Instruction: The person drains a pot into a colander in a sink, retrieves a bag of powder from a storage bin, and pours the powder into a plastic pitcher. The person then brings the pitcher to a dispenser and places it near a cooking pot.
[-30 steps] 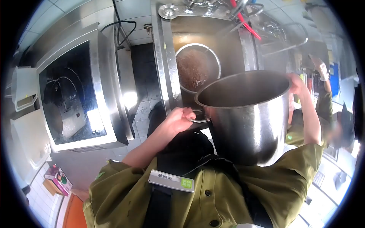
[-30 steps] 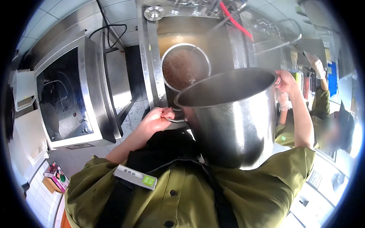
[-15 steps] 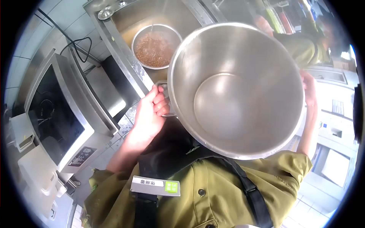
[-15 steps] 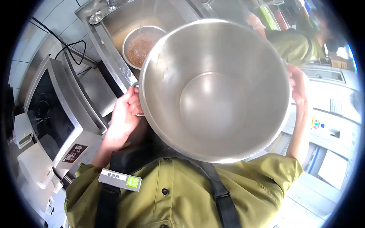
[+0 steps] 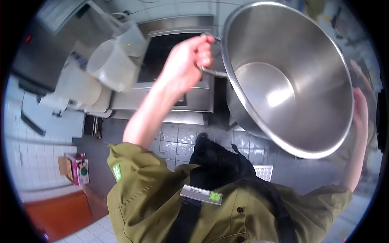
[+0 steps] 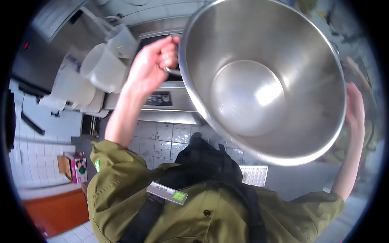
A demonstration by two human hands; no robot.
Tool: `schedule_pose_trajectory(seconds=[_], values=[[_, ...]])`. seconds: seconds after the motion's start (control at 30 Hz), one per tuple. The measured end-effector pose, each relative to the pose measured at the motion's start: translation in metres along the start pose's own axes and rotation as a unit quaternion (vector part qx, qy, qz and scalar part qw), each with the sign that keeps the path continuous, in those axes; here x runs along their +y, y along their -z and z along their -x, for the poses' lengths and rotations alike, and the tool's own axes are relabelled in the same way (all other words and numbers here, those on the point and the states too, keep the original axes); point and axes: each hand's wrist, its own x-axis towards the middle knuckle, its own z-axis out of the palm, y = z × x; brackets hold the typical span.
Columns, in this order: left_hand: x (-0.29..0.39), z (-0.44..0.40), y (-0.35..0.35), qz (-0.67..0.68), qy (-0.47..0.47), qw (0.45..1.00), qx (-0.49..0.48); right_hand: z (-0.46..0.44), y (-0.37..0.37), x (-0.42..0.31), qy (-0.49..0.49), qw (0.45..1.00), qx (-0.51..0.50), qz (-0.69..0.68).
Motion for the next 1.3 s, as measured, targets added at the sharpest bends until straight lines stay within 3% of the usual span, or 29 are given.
schedule_pose_trajectory(seconds=[0.03,0.07,0.17,0.37,0.6,0.63,0.7,0.77,0.83,0.87,0.9,0.97,1.03,1.07,1.1,1.17,1.2,1.27,1.3], values=[[0.03,-0.011,0.024,-0.038,-0.032,0.999,0.003,-0.027,-0.034,0.002,0.038,0.999,-0.011,0.028],[0.055,-0.012,0.036,-0.089,-0.064,0.994,0.023,-0.06,-0.04,0.003,-0.006,0.997,-0.034,-0.073],[0.122,-0.017,0.076,-0.169,-0.126,0.971,0.111,-0.109,-0.13,-0.011,-0.034,0.985,-0.126,-0.116],[0.221,-0.045,0.163,-0.241,-0.13,0.93,0.244,-0.185,-0.279,-0.01,-0.07,0.972,-0.181,-0.135],[0.268,-0.067,0.221,-0.212,-0.12,0.934,0.262,-0.221,-0.343,-0.011,-0.056,0.983,-0.141,-0.1],[0.268,-0.06,0.222,-0.36,-0.101,0.891,0.257,-0.23,-0.341,-0.008,-0.044,0.984,-0.139,-0.099],[0.272,-0.039,0.217,-0.459,-0.092,0.848,0.247,-0.237,-0.34,-0.007,-0.054,0.98,-0.149,-0.118],[0.264,-0.013,0.225,-0.463,-0.248,0.805,0.275,-0.245,-0.339,-0.006,-0.048,0.984,-0.139,-0.098],[0.245,0.021,0.251,-0.483,-0.437,0.677,0.343,-0.235,-0.336,-0.01,-0.017,0.989,-0.143,-0.026],[0.227,0.04,0.263,-0.426,-0.484,0.659,0.388,-0.216,-0.34,-0.018,0.003,0.992,-0.124,0.019],[0.206,0.057,0.273,-0.368,-0.526,0.635,0.43,-0.203,-0.34,-0.022,0.022,0.992,-0.105,0.062],[0.171,0.073,0.296,-0.381,-0.459,0.566,0.569,-0.219,-0.311,-0.022,0.145,0.984,0.009,0.099],[0.152,0.066,0.3,-0.378,-0.368,0.615,0.586,-0.199,-0.306,-0.036,0.347,0.933,0.049,0.076],[0.146,0.061,0.308,-0.384,-0.337,0.671,0.538,-0.179,-0.312,-0.045,0.415,0.905,0.062,0.065],[0.141,0.049,0.333,-0.404,-0.339,0.67,0.523,-0.146,-0.329,-0.051,0.47,0.879,0.065,0.053],[0.143,0.051,0.315,-0.252,-0.345,0.741,0.518,-0.09,-0.372,-0.037,0.54,0.84,0.03,-0.048],[0.139,0.052,0.319,-0.269,-0.328,0.73,0.536,-0.069,-0.388,-0.021,0.586,0.806,-0.078,-0.023],[0.126,0.05,0.327,-0.302,-0.292,0.737,0.529,-0.02,-0.439,0.021,0.571,0.791,-0.207,0.073],[0.122,0.052,0.326,-0.338,-0.264,0.753,0.499,0.0,-0.473,0.04,0.5,0.817,-0.286,0.034]])
